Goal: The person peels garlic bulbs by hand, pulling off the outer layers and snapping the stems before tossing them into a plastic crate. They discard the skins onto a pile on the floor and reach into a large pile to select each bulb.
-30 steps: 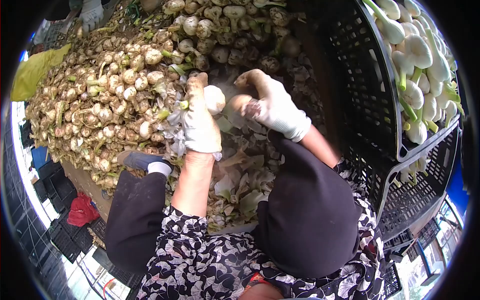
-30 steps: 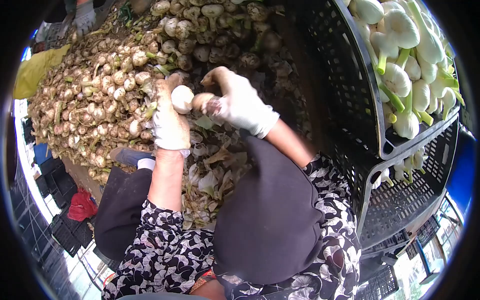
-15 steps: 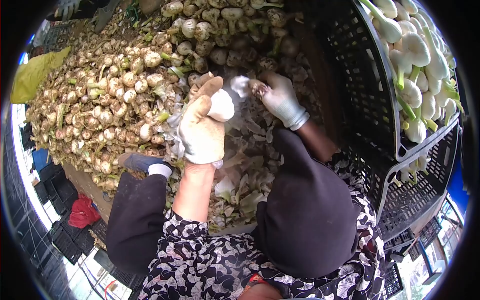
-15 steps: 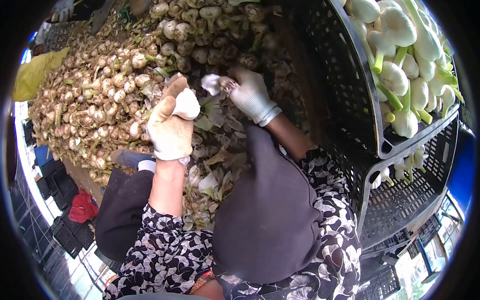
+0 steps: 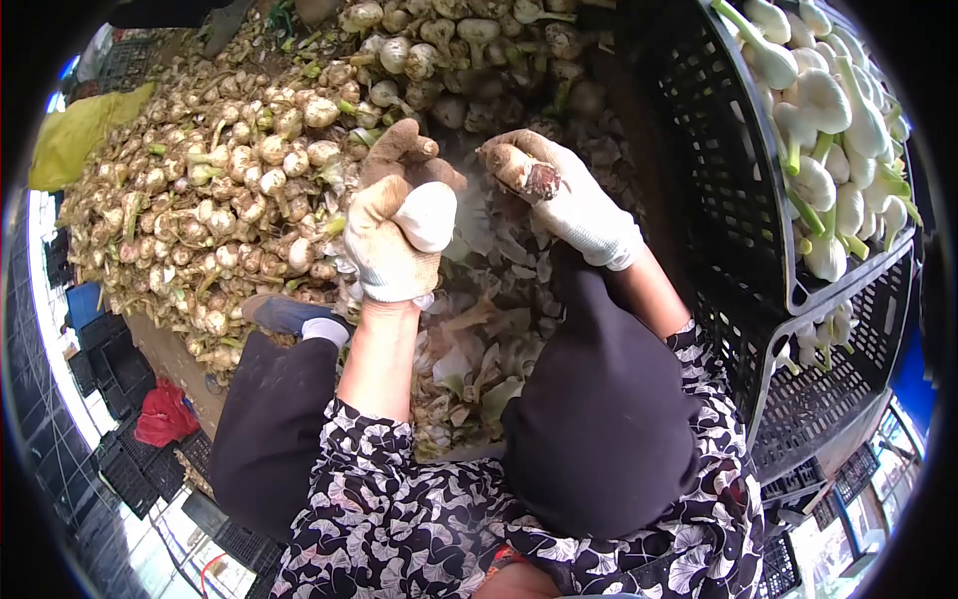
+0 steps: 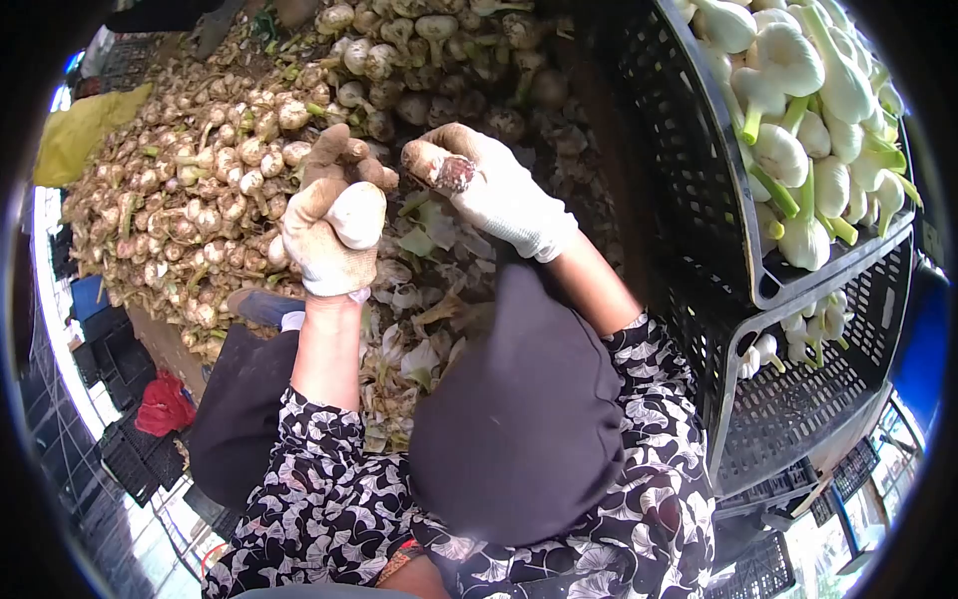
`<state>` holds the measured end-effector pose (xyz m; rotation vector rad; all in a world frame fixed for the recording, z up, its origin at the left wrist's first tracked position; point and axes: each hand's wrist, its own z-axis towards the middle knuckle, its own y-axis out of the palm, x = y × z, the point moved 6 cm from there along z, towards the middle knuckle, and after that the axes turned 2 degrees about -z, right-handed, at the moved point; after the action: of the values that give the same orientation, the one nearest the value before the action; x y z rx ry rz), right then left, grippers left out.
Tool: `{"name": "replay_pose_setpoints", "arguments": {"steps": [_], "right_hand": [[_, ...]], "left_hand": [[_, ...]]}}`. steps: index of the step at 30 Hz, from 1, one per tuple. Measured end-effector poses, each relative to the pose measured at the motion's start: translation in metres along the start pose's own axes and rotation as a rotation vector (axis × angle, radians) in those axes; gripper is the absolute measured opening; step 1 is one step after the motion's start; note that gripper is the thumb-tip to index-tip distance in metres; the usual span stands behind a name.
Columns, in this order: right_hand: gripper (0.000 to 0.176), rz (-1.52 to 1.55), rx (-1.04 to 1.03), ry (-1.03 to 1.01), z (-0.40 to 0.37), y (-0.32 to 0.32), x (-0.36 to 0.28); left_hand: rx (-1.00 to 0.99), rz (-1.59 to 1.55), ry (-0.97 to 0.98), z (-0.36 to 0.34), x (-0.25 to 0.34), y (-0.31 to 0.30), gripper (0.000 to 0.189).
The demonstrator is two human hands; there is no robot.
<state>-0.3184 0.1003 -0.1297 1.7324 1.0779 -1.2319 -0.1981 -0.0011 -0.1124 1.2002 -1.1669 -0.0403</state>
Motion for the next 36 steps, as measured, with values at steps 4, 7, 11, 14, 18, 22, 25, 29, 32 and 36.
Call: {"name": "replay_pose_setpoints", "arguments": {"steps": [4,7,11,14,18,22,25,29,32,36], "right_hand": [[0.046,0.391,-0.178,0.121,-0.013,0.02,-0.02],[0.048,0.312,-0.184,0.089,-0.028,0.034,-0.049],[0.044,0.173,-0.167,0.031,-0.045,0.046,-0.092],[0.042,0.197,-0.235,-0.042,-0.06,0.052,-0.116],[0.049,0.417,-0.304,-0.022,-0.076,0.063,-0.133],[0.038,0.269,-0.253,-0.149,-0.102,0.072,-0.162],[0.03,-0.09,-0.067,-0.172,-0.126,0.084,-0.186],[0.007,-0.606,0.16,-0.77,-0.129,0.104,-0.188],[0.017,-0.78,-0.124,-0.82,-0.15,0.133,-0.184],[0.036,-1.128,-0.323,-0.671,-0.195,0.144,-0.187]], "left_hand": [[-0.082,0.225,0.081,-0.005,0.032,0.028,0.058],[-0.216,0.283,0.04,-0.011,0.049,0.05,0.06],[-0.141,0.46,0.168,-0.03,0.072,0.089,0.063],[-0.23,0.392,0.235,-0.04,0.092,0.098,0.064],[-0.239,0.393,0.261,-0.063,0.118,0.115,0.065],[-0.189,0.49,0.412,-0.081,0.136,0.126,0.067],[-0.252,0.478,0.48,-0.103,0.153,0.135,0.06],[-0.421,-0.187,0.249,-0.121,0.164,0.145,0.059],[-0.458,-0.502,0.115,-0.128,0.17,0.14,0.053],[-0.086,-0.587,-0.011,-0.14,0.163,0.096,0.043]]}}
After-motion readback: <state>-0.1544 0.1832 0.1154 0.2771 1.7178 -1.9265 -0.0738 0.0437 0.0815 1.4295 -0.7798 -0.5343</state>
